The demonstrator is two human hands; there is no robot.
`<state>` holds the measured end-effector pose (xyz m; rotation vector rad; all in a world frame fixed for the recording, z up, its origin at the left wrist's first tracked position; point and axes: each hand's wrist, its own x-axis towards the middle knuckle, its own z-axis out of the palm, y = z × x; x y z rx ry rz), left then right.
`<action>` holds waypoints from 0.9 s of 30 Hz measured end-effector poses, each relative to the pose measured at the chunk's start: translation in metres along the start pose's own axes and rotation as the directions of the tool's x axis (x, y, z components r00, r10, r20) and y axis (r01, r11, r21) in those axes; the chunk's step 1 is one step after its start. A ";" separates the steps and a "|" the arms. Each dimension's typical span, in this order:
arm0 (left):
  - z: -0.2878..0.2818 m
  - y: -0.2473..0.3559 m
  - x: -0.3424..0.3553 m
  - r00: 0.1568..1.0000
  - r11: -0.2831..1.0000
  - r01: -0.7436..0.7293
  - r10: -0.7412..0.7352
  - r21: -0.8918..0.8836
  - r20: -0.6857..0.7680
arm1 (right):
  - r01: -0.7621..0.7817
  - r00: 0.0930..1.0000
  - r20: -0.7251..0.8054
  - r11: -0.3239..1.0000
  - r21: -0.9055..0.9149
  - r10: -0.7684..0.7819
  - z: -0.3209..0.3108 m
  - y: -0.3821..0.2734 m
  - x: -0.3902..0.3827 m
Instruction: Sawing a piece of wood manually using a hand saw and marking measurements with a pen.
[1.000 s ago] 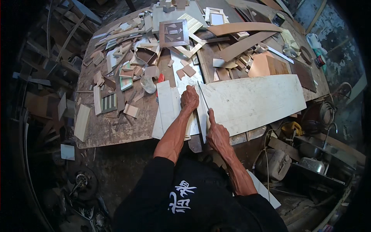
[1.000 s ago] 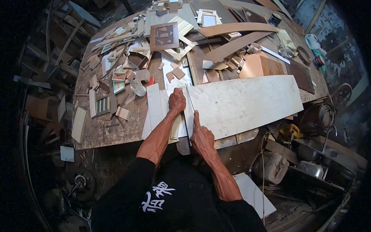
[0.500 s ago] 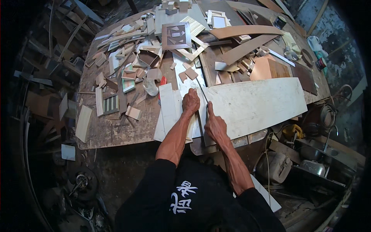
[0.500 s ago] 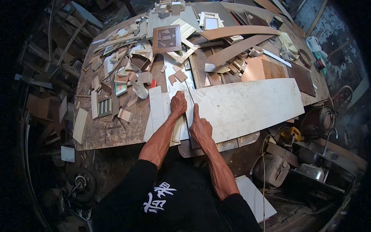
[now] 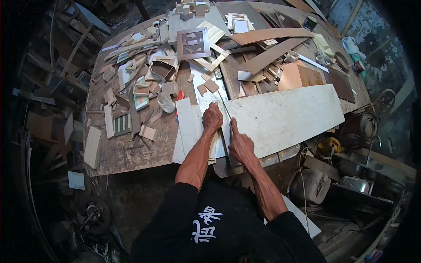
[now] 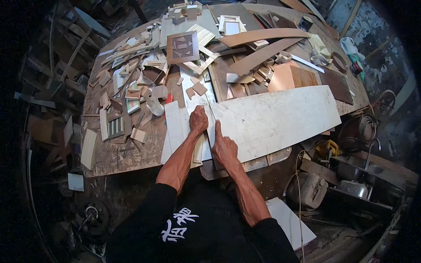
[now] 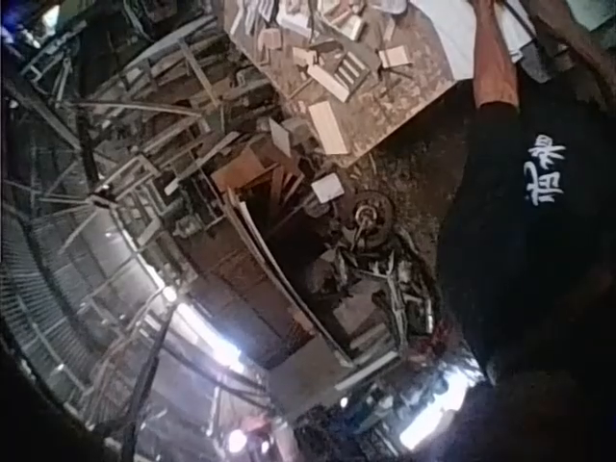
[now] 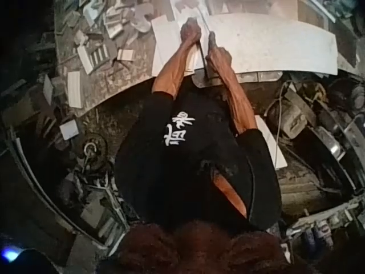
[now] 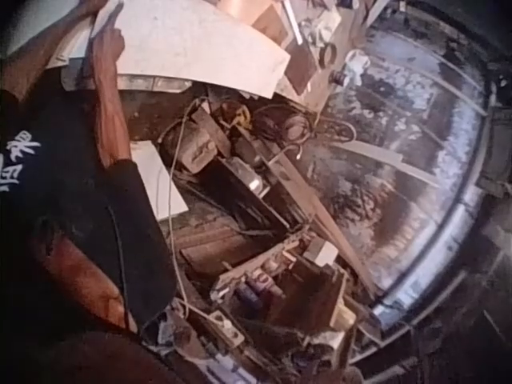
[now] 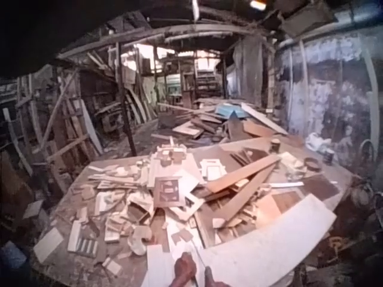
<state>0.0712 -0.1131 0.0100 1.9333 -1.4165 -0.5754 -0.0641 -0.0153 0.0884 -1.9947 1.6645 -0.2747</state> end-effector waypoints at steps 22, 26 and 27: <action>-0.001 0.006 -0.004 1.000 1.000 -0.010 0.010 -0.005 -0.002 | -0.022 1.000 -0.003 1.000 -0.016 0.022 -0.008 -0.008 0.009; -0.008 -0.004 -0.003 0.998 0.999 0.042 -0.042 0.004 -0.036 | -0.034 0.997 0.074 0.998 -0.047 0.038 -0.005 -0.008 -0.032; -0.006 0.001 -0.003 0.998 0.999 0.039 -0.039 -0.002 -0.046 | -0.057 0.996 0.071 0.998 -0.004 0.057 -0.010 -0.010 -0.040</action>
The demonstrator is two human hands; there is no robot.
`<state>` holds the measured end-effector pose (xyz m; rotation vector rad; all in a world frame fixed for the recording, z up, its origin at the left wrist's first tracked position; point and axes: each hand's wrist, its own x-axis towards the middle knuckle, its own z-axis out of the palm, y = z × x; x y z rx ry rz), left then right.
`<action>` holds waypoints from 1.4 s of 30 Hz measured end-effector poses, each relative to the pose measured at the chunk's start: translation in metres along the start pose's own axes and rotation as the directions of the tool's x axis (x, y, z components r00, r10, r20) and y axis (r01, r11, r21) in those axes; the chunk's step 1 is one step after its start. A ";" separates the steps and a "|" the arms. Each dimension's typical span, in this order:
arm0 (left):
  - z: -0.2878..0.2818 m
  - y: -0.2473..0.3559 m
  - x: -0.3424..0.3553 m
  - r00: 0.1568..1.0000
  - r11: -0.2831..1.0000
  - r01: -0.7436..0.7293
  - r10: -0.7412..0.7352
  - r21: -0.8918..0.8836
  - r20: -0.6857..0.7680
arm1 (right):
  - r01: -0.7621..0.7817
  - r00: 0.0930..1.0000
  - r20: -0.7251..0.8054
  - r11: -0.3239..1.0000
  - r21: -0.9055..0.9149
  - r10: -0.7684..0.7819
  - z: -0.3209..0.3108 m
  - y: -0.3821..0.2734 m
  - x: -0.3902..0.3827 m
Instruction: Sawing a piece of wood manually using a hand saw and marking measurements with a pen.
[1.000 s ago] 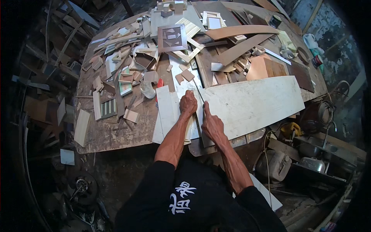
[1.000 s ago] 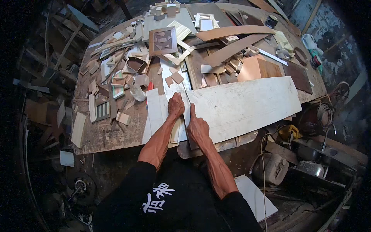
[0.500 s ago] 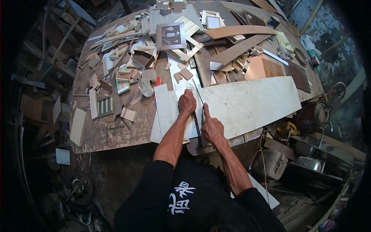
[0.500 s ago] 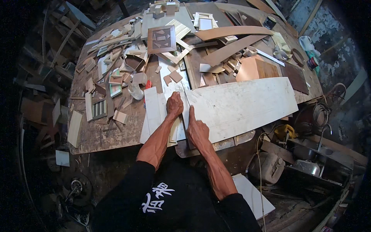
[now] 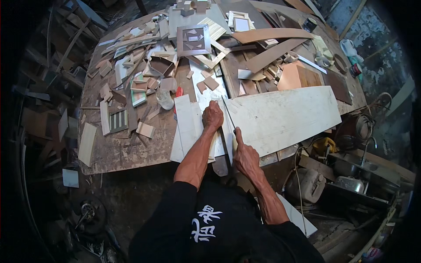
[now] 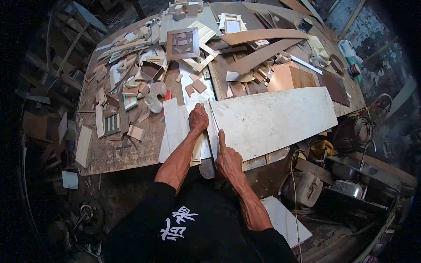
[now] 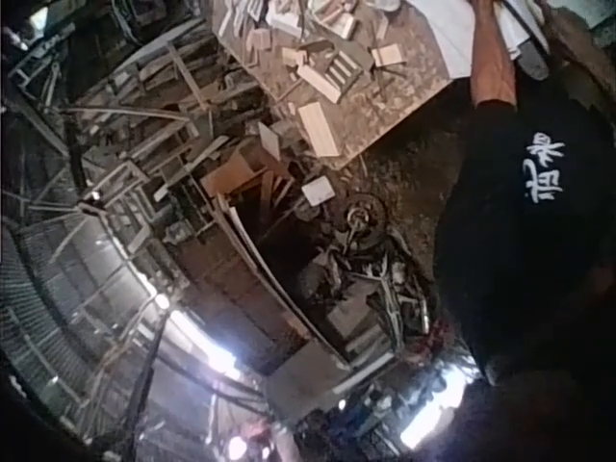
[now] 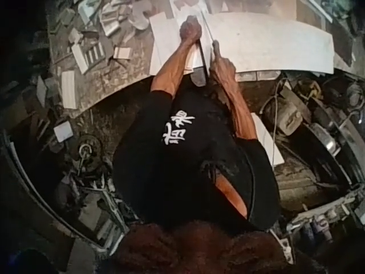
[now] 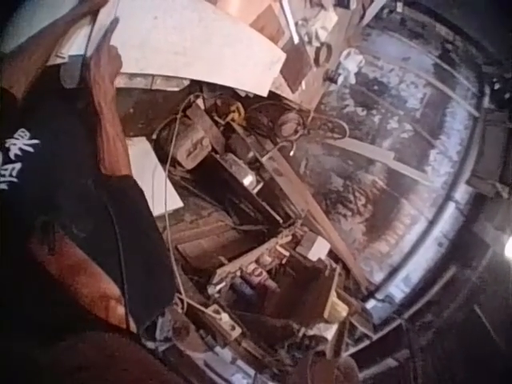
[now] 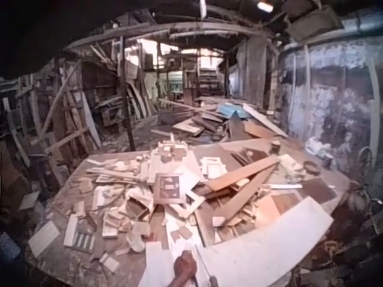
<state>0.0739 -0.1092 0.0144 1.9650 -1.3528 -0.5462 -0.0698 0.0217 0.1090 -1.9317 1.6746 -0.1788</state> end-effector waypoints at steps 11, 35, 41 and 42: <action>0.016 0.002 0.010 0.994 0.991 -0.100 0.096 -0.084 -0.050 | 0.007 0.999 -0.034 1.000 0.000 -0.007 -0.008 -0.003 0.057; 0.014 0.002 0.012 0.989 0.993 -0.110 0.113 -0.037 0.091 | 0.025 0.999 -0.028 1.000 -0.015 -0.026 -0.009 0.009 -0.010; 0.014 0.013 0.005 0.998 0.998 -0.058 0.057 0.021 0.033 | 0.005 1.000 -0.020 0.999 -0.032 -0.006 -0.009 0.003 0.025; 0.015 0.013 0.005 0.998 0.998 -0.061 0.061 0.017 0.021 | 0.001 1.000 -0.021 1.000 -0.030 -0.002 -0.011 0.002 0.034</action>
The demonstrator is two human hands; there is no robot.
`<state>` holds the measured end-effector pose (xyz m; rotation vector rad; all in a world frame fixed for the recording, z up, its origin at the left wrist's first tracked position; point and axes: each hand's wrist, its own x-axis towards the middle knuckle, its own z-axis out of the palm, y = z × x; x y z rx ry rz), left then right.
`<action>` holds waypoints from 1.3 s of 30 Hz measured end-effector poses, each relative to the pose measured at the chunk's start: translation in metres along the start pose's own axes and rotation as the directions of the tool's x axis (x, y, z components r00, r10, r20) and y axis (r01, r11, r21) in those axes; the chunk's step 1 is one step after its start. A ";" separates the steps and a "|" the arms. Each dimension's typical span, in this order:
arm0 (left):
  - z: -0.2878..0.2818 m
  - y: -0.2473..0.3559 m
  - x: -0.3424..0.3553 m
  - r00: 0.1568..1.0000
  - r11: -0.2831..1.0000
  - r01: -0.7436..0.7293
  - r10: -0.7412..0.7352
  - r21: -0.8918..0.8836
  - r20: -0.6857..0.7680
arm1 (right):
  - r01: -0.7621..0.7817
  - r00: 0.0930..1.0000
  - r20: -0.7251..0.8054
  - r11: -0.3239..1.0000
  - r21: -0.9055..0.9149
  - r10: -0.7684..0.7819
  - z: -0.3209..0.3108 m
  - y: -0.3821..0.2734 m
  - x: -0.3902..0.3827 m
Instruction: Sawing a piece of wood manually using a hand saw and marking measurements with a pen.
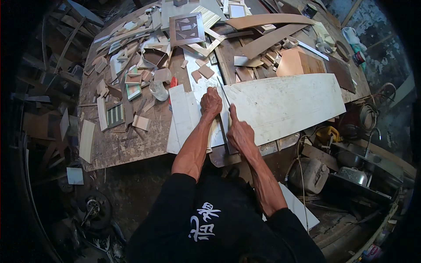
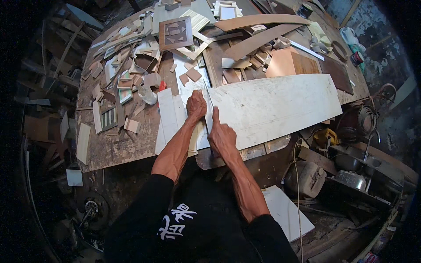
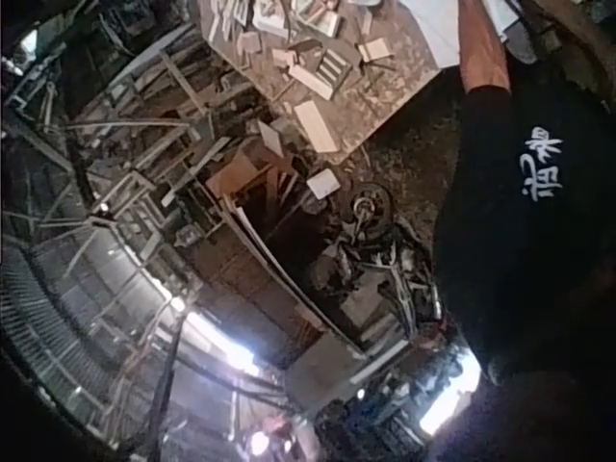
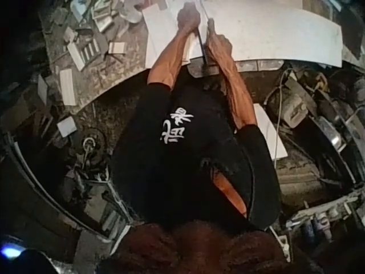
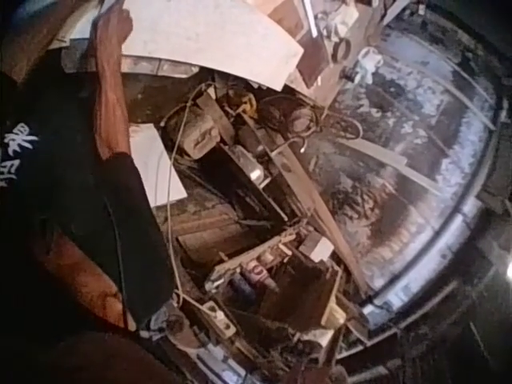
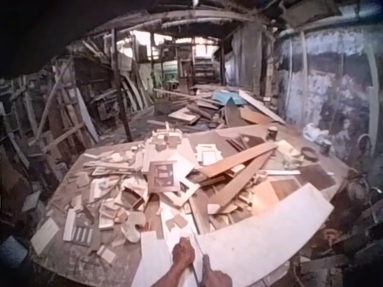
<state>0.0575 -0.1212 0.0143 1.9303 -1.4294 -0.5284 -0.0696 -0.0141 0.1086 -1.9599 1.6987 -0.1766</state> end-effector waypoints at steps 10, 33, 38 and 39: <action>0.000 -0.012 0.001 0.998 0.998 -0.034 0.032 -0.053 -0.047 | -0.026 0.999 0.043 0.999 0.046 0.024 -0.006 0.000 -0.014; 0.001 -0.013 0.000 0.997 0.996 -0.054 0.049 -0.077 -0.061 | 0.019 0.999 0.029 0.999 0.043 -0.021 0.000 0.000 -0.018; 0.011 -0.004 0.002 0.995 0.993 -0.094 0.092 -0.069 -0.041 | 0.032 0.999 -0.035 0.999 0.027 -0.031 0.006 0.006 0.027; 0.008 -0.010 0.001 0.997 0.996 -0.069 0.067 -0.064 -0.026 | 0.040 0.999 -0.027 0.999 0.026 -0.040 0.008 0.005 0.019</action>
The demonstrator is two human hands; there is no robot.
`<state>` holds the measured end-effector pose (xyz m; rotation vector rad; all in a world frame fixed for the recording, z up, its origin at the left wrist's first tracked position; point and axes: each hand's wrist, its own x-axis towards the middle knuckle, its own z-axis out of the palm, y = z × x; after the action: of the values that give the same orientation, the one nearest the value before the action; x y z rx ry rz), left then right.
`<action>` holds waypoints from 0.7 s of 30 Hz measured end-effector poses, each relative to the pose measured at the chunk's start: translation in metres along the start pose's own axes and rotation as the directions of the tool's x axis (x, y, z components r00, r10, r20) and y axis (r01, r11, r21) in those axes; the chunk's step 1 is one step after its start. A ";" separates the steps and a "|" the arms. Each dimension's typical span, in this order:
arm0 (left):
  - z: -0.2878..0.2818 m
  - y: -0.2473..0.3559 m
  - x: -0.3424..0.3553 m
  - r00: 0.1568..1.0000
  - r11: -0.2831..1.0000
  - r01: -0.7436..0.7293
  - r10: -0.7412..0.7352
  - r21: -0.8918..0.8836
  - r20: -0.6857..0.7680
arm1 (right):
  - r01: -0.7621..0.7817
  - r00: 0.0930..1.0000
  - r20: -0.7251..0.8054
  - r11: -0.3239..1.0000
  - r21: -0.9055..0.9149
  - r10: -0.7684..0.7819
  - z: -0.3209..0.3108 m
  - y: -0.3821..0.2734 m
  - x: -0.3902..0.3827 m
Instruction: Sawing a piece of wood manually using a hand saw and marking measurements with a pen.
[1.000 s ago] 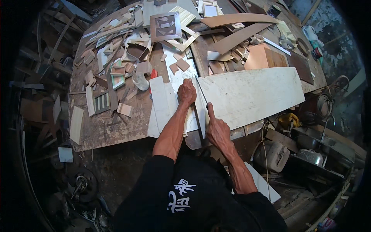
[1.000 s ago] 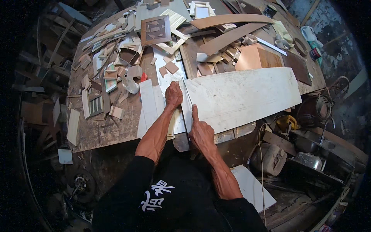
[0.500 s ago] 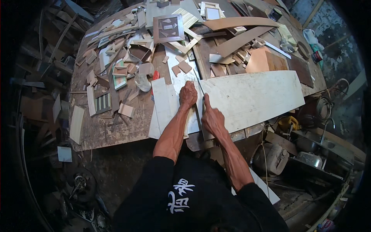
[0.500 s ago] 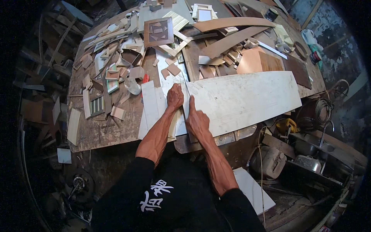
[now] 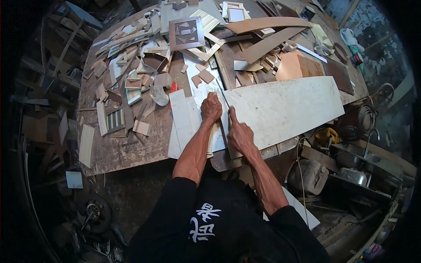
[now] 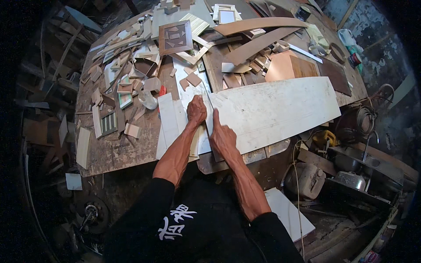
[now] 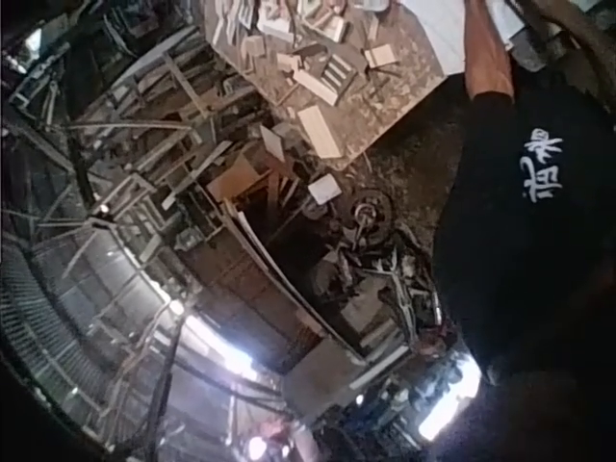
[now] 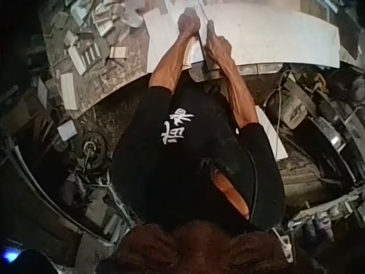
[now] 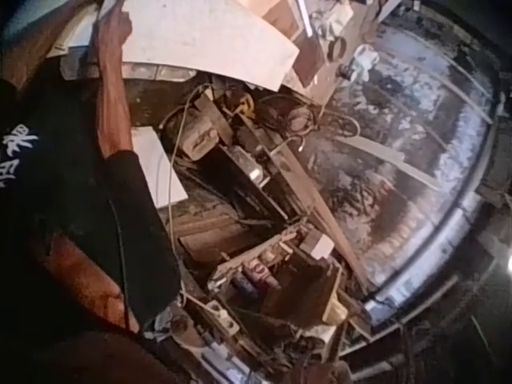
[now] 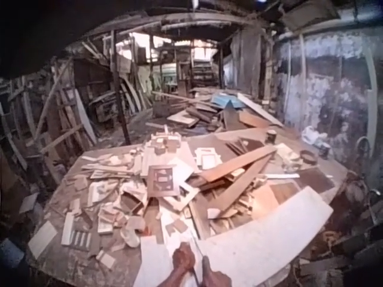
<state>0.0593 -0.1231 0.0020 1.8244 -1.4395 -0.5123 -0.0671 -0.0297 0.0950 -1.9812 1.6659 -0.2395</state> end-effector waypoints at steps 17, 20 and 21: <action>-0.008 -0.007 -0.005 0.998 0.999 0.032 -0.033 -0.006 -0.048 | -0.062 0.991 0.121 0.998 -0.020 0.064 -0.011 -0.013 -0.030; 0.000 0.007 0.000 0.999 0.999 0.035 -0.035 -0.006 0.012 | -0.037 0.999 0.000 0.999 -0.013 0.037 -0.012 -0.007 0.005; 0.000 0.005 -0.001 1.000 1.000 0.025 -0.025 -0.009 0.007 | -0.042 0.999 0.008 0.999 -0.002 0.042 -0.012 -0.008 0.009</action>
<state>0.0557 -0.1225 0.0061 1.8375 -1.4182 -0.5366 -0.0636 -0.0410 0.1076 -1.9438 1.7018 -0.2137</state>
